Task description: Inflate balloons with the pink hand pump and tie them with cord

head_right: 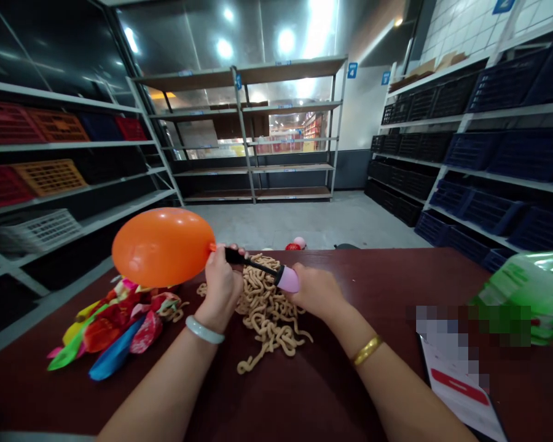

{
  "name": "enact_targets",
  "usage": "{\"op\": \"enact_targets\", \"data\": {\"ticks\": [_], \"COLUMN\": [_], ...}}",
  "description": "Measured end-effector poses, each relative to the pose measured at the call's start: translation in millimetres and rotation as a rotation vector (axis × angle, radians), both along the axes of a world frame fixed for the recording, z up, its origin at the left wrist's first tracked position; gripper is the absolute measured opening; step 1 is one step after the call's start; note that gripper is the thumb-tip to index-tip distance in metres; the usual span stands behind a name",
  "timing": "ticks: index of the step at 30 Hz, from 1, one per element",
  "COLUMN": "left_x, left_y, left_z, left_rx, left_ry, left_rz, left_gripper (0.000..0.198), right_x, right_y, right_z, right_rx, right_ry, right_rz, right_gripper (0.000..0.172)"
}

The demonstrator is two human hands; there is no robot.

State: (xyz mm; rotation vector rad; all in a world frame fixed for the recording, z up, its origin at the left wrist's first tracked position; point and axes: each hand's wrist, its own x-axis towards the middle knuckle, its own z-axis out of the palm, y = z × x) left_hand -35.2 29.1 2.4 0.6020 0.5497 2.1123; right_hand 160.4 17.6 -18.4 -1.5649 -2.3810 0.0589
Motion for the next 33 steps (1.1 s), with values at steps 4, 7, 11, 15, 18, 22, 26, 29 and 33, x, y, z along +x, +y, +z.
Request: {"op": "enact_targets", "data": {"ticks": [4, 7, 11, 15, 18, 22, 26, 29, 33], "left_x": [-35.0, -43.3, -26.8, 7.4, 33.6, 54.2, 54.0, 42.6, 9.1], "left_y": [8.0, 8.4, 6.7, -0.6, -10.0, -19.9, -22.8, -19.1, -3.4], "left_z": [8.5, 10.9, 6.4, -3.0, -11.1, -17.9, -14.2, -8.3, -2.6], "left_rx": [-0.013, 0.000, 0.029, 0.006, -0.009, -0.005, -0.006, -0.008, -0.015], "left_ry": [-0.042, -0.041, -0.016, -0.001, 0.038, 0.058, 0.071, 0.085, 0.031], "left_rz": [0.070, 0.082, 0.024, -0.071, -0.151, -0.199, -0.175, -0.120, -0.016], "left_gripper": [0.021, 0.021, 0.024, 0.026, 0.022, 0.019, 0.020, 0.021, 0.024], "right_x": [6.6, 9.9, 13.0, 9.6, 3.5, -3.2, -8.0, -9.0, -3.0], "right_y": [3.3, 3.1, 2.0, -1.6, -6.2, -12.1, -15.0, -13.0, -4.3], "right_z": [1.5, 2.4, 3.4, 4.9, 6.1, 7.7, 7.2, 4.5, 0.8], "right_rx": [-0.001, 0.027, 0.064, 0.049, 0.043, 0.060, 0.079, 0.063, 0.002], "right_ry": [-0.023, -0.046, -0.085, -0.076, -0.052, -0.015, 0.018, 0.049, 0.011], "right_rz": [0.008, 0.011, -0.002, -0.013, -0.030, -0.031, -0.024, -0.014, -0.011], "right_gripper": [0.035, 0.035, 0.037, 0.034, 0.033, 0.032, 0.034, 0.036, 0.035]}}
